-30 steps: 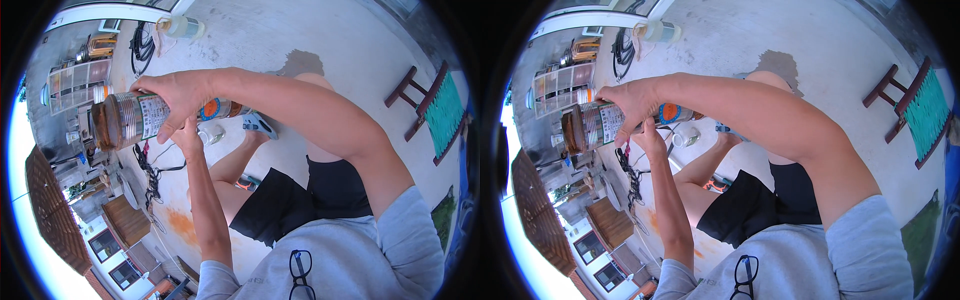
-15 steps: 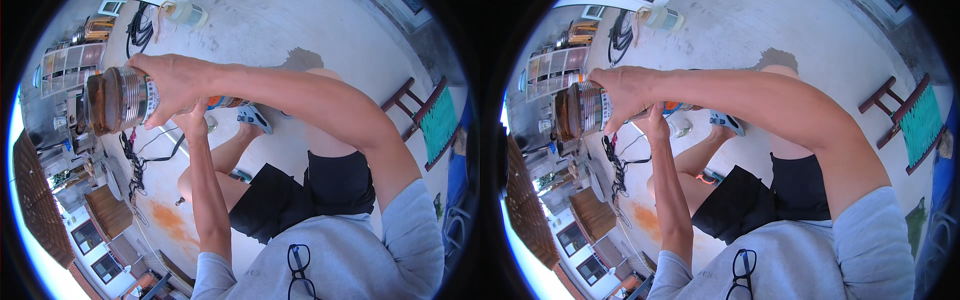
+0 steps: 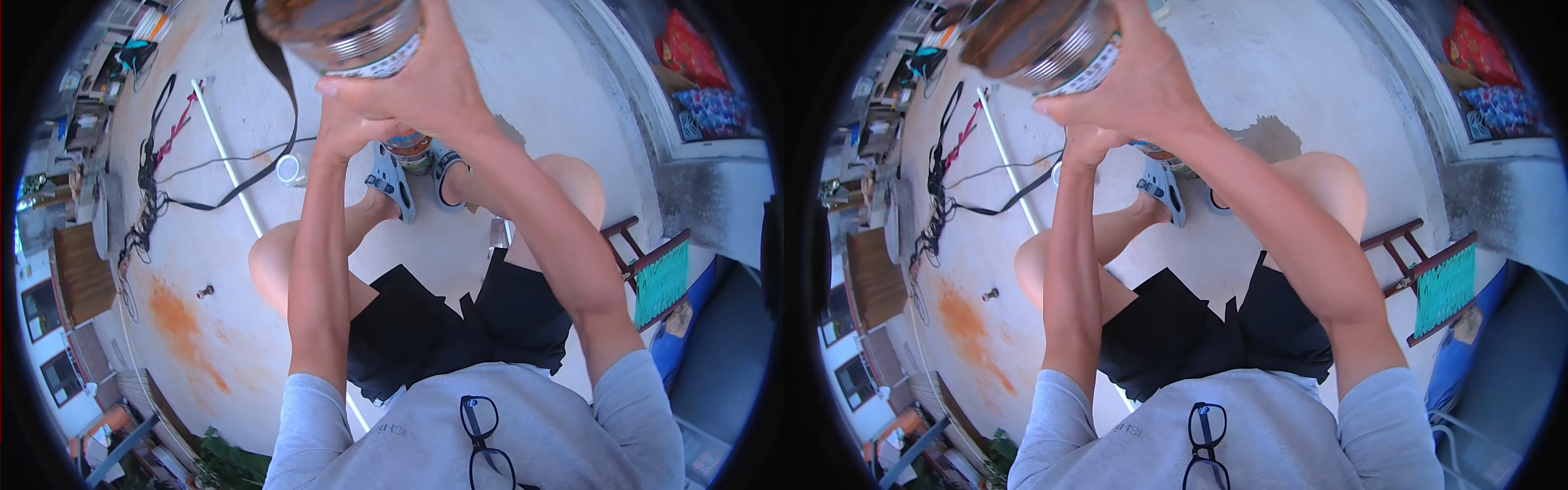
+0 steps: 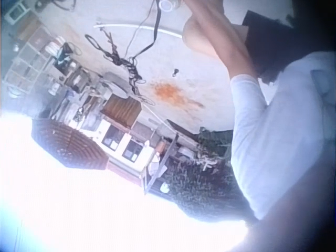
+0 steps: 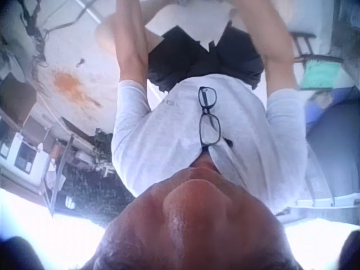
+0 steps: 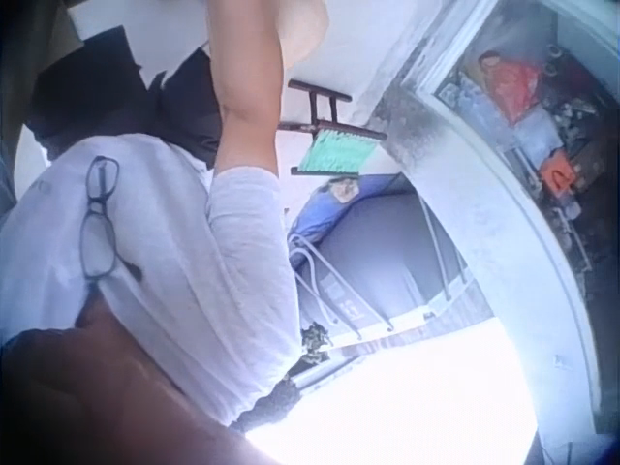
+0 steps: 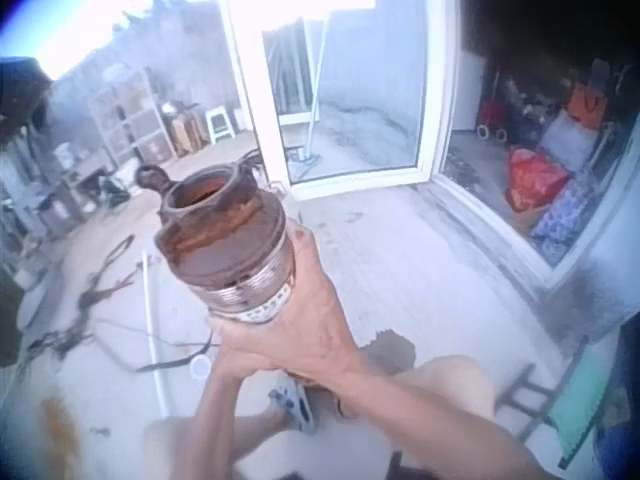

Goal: The person assembles a submersible water pump by sliding an internal component stack into a stainless steel housing and aligning the parts by hand.

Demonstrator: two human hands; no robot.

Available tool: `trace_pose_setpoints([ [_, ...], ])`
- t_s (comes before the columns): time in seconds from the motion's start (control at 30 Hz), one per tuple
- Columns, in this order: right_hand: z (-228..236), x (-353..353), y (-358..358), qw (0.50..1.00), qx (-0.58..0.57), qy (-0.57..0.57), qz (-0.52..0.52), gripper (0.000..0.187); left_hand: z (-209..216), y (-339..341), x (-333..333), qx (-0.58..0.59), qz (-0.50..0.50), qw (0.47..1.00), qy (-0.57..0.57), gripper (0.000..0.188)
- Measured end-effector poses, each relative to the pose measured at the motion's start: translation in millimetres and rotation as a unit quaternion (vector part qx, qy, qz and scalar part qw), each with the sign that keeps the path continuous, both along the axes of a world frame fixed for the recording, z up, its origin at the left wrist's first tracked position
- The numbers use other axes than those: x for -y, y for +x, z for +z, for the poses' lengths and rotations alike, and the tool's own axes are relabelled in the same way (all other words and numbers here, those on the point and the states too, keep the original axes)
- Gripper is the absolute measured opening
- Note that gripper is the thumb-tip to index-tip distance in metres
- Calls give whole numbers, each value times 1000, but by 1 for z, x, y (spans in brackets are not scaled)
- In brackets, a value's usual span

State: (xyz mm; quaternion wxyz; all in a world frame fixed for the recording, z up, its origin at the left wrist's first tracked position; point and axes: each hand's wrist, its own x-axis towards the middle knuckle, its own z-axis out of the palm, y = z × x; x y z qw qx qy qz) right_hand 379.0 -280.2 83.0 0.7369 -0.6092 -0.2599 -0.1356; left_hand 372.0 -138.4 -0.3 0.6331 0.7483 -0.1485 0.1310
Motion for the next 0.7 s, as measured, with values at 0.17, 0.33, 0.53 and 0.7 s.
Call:
trace_pose_setpoints([
  [0.17,-7,-7,-10,989,-60,-108,-80,82,-2,0,-8,-73,-90,991,-66,62],
  [0.33,-7,13,13,991,-35,-97,88,86,-26,-6,-26,-117,-102,987,-28,112],
  [0.53,-5,24,30,970,-11,-151,188,80,-97,-44,-21,-148,35,988,-31,134],
  [0.7,-16,13,23,988,0,-80,135,67,-118,-48,8,-142,86,986,-19,103],
])
